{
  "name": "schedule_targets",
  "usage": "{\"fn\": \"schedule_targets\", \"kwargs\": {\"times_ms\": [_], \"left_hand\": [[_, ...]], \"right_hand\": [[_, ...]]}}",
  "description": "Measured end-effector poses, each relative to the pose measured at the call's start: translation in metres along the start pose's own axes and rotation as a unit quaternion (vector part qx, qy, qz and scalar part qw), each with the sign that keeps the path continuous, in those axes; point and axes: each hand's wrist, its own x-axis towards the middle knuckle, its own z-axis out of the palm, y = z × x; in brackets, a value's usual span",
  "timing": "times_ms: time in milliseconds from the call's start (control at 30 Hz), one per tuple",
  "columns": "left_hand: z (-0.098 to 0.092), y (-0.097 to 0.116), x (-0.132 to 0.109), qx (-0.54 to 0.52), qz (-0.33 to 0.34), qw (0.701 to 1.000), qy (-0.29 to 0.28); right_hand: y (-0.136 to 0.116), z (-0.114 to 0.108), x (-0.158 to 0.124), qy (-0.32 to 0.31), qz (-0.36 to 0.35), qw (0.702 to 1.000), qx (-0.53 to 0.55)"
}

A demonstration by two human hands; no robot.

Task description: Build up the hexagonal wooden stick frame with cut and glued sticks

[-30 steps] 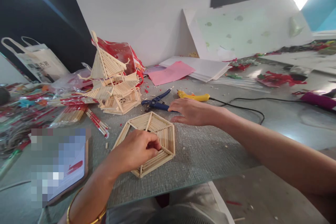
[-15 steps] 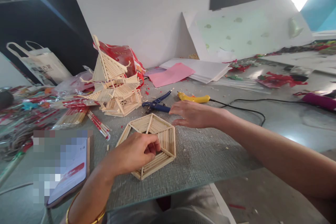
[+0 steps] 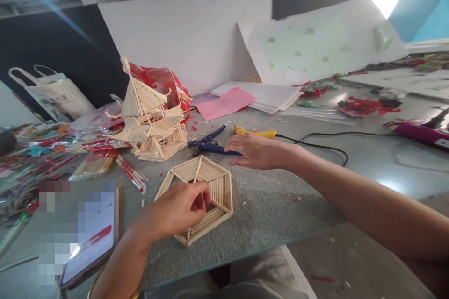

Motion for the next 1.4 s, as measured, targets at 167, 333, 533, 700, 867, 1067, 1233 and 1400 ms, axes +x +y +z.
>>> {"fn": "schedule_targets", "kwargs": {"times_ms": [167, 333, 533, 700, 867, 1067, 1233, 1400], "left_hand": [[0.002, 0.001, -0.001, 0.022, -0.01, 1.0, 0.006], [0.004, 0.001, 0.0, 0.063, -0.01, 0.998, 0.021], [0.007, 0.006, -0.002, 0.103, -0.015, 0.993, 0.047], [0.007, 0.009, 0.0, 0.136, -0.009, 0.99, 0.036], [0.004, 0.008, 0.004, 0.137, 0.006, 0.99, 0.02], [0.001, 0.01, -0.002, 0.13, -0.001, 0.991, 0.022], [-0.001, 0.009, -0.001, 0.155, -0.006, 0.988, 0.015], [-0.002, 0.009, 0.004, 0.193, -0.029, 0.981, -0.009]], "right_hand": [[-0.001, -0.002, -0.001, 0.01, 0.004, 1.0, -0.002], [-0.001, -0.001, -0.001, 0.008, 0.006, 1.0, 0.003], [-0.001, 0.0, -0.001, 0.001, 0.004, 1.0, -0.007], [-0.003, -0.001, -0.001, -0.008, 0.003, 1.0, -0.009], [-0.004, -0.001, -0.002, 0.001, 0.001, 1.0, -0.003], [-0.009, -0.002, -0.003, 0.013, -0.014, 1.0, -0.007], [-0.013, -0.002, -0.003, 0.003, -0.025, 1.0, -0.016], [-0.023, -0.003, -0.001, -0.027, 0.013, 0.999, -0.018]]}}
